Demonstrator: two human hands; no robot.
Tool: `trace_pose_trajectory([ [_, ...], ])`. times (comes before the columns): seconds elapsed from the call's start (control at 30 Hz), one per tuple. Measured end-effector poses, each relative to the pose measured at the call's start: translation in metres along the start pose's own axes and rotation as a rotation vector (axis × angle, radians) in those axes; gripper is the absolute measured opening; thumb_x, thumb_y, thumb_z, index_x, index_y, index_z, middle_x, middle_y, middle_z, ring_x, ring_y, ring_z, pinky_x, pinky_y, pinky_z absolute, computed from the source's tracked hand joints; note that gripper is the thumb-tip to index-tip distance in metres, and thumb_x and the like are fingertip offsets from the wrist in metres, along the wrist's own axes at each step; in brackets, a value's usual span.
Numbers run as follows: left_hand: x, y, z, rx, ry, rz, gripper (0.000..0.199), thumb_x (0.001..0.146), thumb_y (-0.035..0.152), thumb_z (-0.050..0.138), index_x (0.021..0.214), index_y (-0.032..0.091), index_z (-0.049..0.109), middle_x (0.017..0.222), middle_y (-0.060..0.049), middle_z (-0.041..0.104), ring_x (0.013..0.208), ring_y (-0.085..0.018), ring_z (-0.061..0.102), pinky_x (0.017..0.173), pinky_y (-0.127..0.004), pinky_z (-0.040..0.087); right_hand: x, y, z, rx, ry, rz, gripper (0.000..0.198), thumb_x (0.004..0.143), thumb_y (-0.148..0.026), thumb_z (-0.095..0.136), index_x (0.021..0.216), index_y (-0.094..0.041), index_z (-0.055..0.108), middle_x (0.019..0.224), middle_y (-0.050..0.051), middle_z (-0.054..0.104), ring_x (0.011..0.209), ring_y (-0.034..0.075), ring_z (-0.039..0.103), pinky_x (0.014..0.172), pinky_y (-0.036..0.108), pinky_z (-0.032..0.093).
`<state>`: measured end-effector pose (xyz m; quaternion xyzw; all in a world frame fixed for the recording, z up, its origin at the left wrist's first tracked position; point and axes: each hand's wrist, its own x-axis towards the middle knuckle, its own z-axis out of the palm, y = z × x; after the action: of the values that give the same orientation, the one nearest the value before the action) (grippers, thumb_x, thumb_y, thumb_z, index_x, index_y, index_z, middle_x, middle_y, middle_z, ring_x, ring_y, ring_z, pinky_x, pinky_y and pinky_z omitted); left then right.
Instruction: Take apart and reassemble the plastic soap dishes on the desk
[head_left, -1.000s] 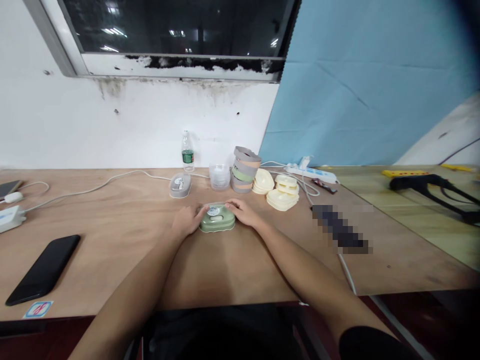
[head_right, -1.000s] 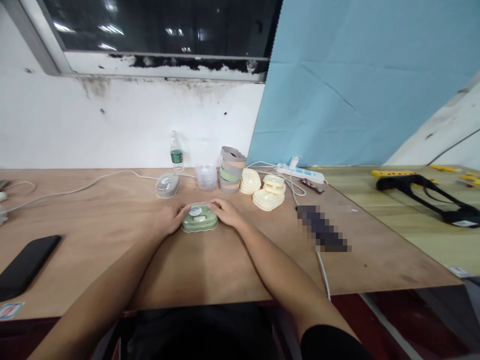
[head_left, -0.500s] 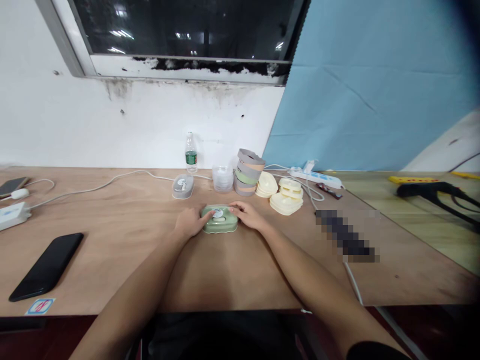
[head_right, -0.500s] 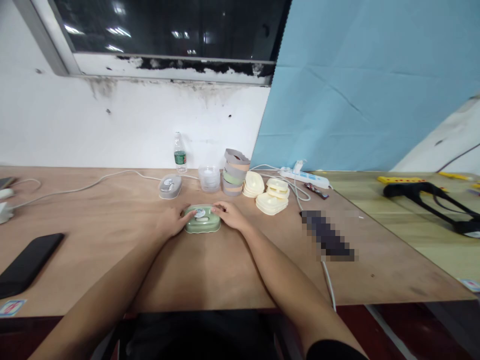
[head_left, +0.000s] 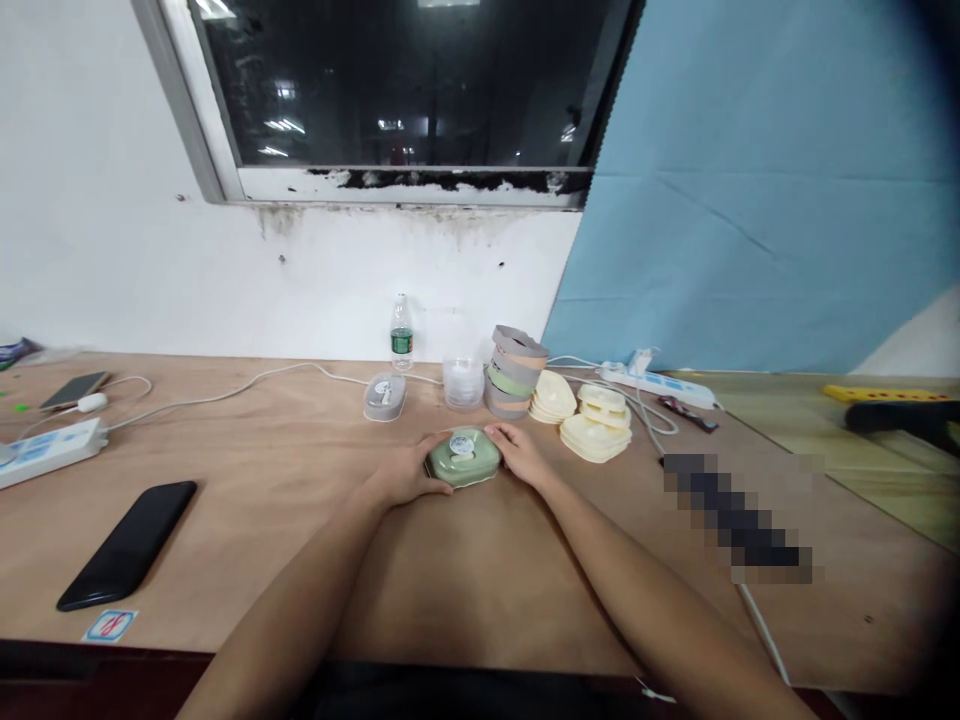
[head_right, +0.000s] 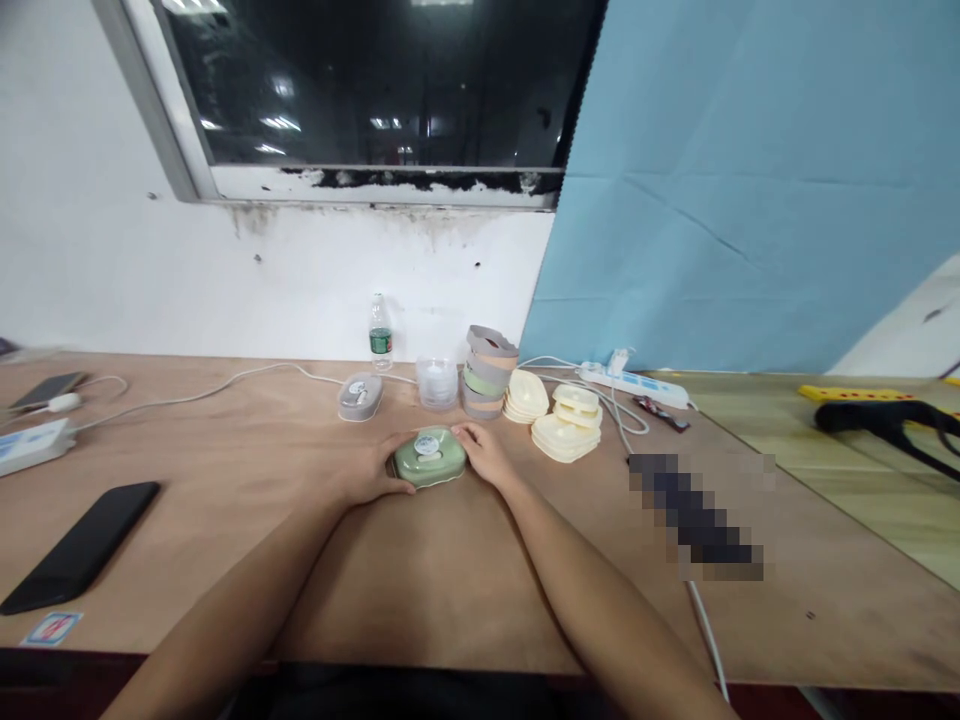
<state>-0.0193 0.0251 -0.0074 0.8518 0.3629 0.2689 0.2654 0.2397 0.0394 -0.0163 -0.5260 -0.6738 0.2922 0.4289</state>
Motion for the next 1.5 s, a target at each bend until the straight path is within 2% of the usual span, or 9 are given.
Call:
trace_pose_trajectory([
  [0.23, 0.000, 0.016, -0.007, 0.096, 0.072, 0.018, 0.083, 0.067, 0.050, 0.077, 0.140, 0.031, 0.042, 0.135, -0.009, 0.046, 0.121, -0.027, 0.050, 0.104, -0.042, 0.041, -0.001, -0.002, -0.002, -0.025, 0.004, -0.001, 0.048, 0.088, -0.060, 0.040, 0.088, -0.019, 0.065, 0.061, 0.001, 0.060, 0.059, 0.018, 0.055, 0.053, 0.026, 0.041],
  [0.43, -0.004, 0.012, -0.019, 0.209, 0.158, 0.049, 0.076, 0.070, 0.049, 0.075, 0.138, 0.032, 0.044, 0.136, -0.009, 0.043, 0.119, -0.028, 0.051, 0.103, -0.043, 0.043, -0.002, -0.001, -0.001, 0.053, -0.001, 0.110, 0.051, 0.089, -0.064, 0.036, 0.102, -0.020, 0.058, 0.054, -0.003, 0.054, 0.042, 0.013, 0.047, 0.044, 0.024, 0.035],
  [0.6, 0.001, -0.010, -0.040, 0.237, 0.543, 0.011, 0.071, 0.072, 0.049, 0.073, 0.135, 0.031, 0.046, 0.136, -0.007, 0.040, 0.125, -0.026, 0.047, 0.104, -0.040, 0.042, 0.001, 0.000, 0.002, 0.049, -0.003, 0.149, 0.049, 0.087, -0.062, 0.042, 0.110, -0.020, 0.055, 0.054, -0.005, 0.054, 0.043, 0.012, 0.048, 0.044, 0.023, 0.034],
  [0.7, 0.013, -0.023, -0.056, 0.228, 0.820, -0.140, 0.074, 0.072, 0.049, 0.073, 0.137, 0.028, 0.044, 0.134, -0.009, 0.041, 0.122, -0.026, 0.049, 0.100, -0.038, 0.045, 0.001, 0.002, 0.003, -0.067, -0.021, 0.077, 0.045, 0.086, -0.057, 0.047, 0.108, -0.020, 0.059, 0.056, -0.003, 0.056, 0.052, 0.014, 0.053, 0.052, 0.024, 0.038],
  [0.77, 0.023, -0.029, -0.064, 0.253, 0.900, -0.305, 0.076, 0.072, 0.048, 0.073, 0.138, 0.028, 0.043, 0.131, -0.011, 0.043, 0.118, -0.027, 0.052, 0.099, -0.039, 0.045, 0.000, 0.003, 0.002, -0.135, -0.027, 0.035, 0.044, 0.086, -0.055, 0.049, 0.109, -0.020, 0.060, 0.059, -0.003, 0.057, 0.056, 0.014, 0.054, 0.054, 0.025, 0.039],
  [0.9, 0.039, -0.037, -0.065, 0.288, 0.848, -0.561, 0.075, 0.073, 0.049, 0.070, 0.139, 0.029, 0.041, 0.130, -0.012, 0.045, 0.112, -0.028, 0.056, 0.097, -0.041, 0.046, -0.002, 0.003, 0.001, -0.213, -0.025, -0.014, 0.044, 0.087, -0.053, 0.050, 0.114, -0.020, 0.059, 0.063, -0.002, 0.057, 0.059, 0.015, 0.054, 0.057, 0.026, 0.038],
  [1.03, 0.047, -0.041, -0.054, 0.279, 0.823, -0.662, 0.091, 0.071, 0.051, 0.070, 0.146, 0.021, 0.026, 0.133, -0.019, 0.042, 0.117, -0.033, 0.053, 0.097, -0.044, 0.044, -0.004, 0.000, 0.000, -0.237, -0.038, -0.043, 0.042, 0.088, -0.048, 0.049, 0.119, -0.020, 0.056, 0.065, -0.002, 0.056, 0.062, 0.015, 0.054, 0.060, 0.027, 0.038],
  [1.27, 0.049, -0.045, -0.045, 0.302, 0.846, -0.651, 0.104, 0.069, 0.058, 0.070, 0.146, 0.011, 0.018, 0.137, -0.024, 0.038, 0.127, -0.036, 0.043, 0.102, -0.046, 0.040, -0.006, -0.007, -0.001, -0.247, 0.006, -0.051, 0.041, 0.087, -0.045, 0.050, 0.120, -0.020, 0.056, 0.067, -0.002, 0.054, 0.065, 0.016, 0.052, 0.062, 0.027, 0.038],
  [1.5, 0.022, -0.020, -0.030, 0.513, 0.887, -0.527, 0.088, 0.079, 0.054, 0.060, 0.145, 0.010, 0.022, 0.146, -0.022, 0.031, 0.135, -0.036, 0.029, 0.111, -0.050, 0.024, 0.001, -0.001, -0.031, -0.361, 0.376, -0.039, 0.034, 0.088, -0.041, 0.046, 0.109, -0.019, 0.062, 0.073, 0.004, 0.063, 0.071, 0.020, 0.055, 0.068, 0.030, 0.040],
])
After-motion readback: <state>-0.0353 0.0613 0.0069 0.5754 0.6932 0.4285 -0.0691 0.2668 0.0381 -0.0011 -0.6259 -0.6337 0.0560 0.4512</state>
